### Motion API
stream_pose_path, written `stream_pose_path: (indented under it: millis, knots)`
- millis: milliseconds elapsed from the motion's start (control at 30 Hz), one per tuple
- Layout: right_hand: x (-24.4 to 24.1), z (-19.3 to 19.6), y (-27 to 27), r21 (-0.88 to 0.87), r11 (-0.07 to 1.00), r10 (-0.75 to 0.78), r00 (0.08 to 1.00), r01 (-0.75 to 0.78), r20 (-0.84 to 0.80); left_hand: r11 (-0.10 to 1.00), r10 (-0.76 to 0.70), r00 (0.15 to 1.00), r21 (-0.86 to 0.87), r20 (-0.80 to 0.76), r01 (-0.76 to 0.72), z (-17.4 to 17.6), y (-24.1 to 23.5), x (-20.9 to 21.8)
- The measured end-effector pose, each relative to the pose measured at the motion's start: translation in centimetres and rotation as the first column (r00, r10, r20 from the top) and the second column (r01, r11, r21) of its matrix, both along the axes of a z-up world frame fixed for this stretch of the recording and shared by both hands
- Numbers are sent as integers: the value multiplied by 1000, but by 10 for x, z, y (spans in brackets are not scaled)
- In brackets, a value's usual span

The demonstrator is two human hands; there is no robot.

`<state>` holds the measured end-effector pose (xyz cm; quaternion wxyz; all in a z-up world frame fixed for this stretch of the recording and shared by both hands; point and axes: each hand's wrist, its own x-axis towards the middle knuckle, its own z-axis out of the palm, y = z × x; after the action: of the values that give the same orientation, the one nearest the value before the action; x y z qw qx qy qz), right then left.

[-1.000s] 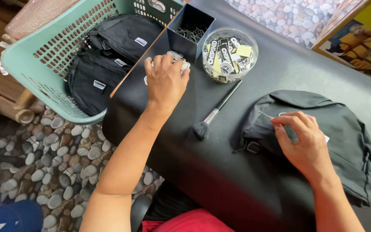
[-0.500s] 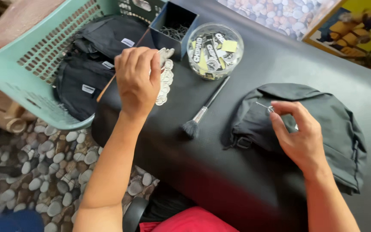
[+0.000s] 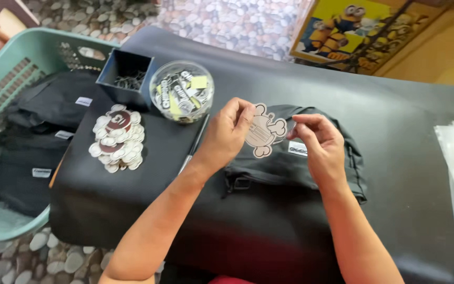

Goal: The person retrieves a black bag from a basket, attaches a bear-shaped keychain to its zipper, brushes the bag with a makeup brush, and places it into a clear plastic bag.

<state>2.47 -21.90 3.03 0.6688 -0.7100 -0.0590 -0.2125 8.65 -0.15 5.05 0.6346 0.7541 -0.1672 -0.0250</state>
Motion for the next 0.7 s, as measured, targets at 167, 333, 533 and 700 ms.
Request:
stream_pose_path:
  millis: [167, 333, 533, 700]
  knots:
    - [0, -5, 0, 248, 968, -34, 999, 36, -12, 984, -114, 993, -137, -11, 112, -7, -18, -1]
    - [3, -7, -5, 268, 961, -66, 998, 64, -1, 958, -156, 983, -226, 100, 175, -4, -13, -4]
    - [-4, 2, -7, 109, 993, -60, 996, 53, 63, 997, 8, 690, 48, 724, -61, 7, -7, -7]
    - [-8, 4, -4, -28, 999, -33, 995, 36, 91, 989, -24, 591, 104, 807, -102, 3, -11, -7]
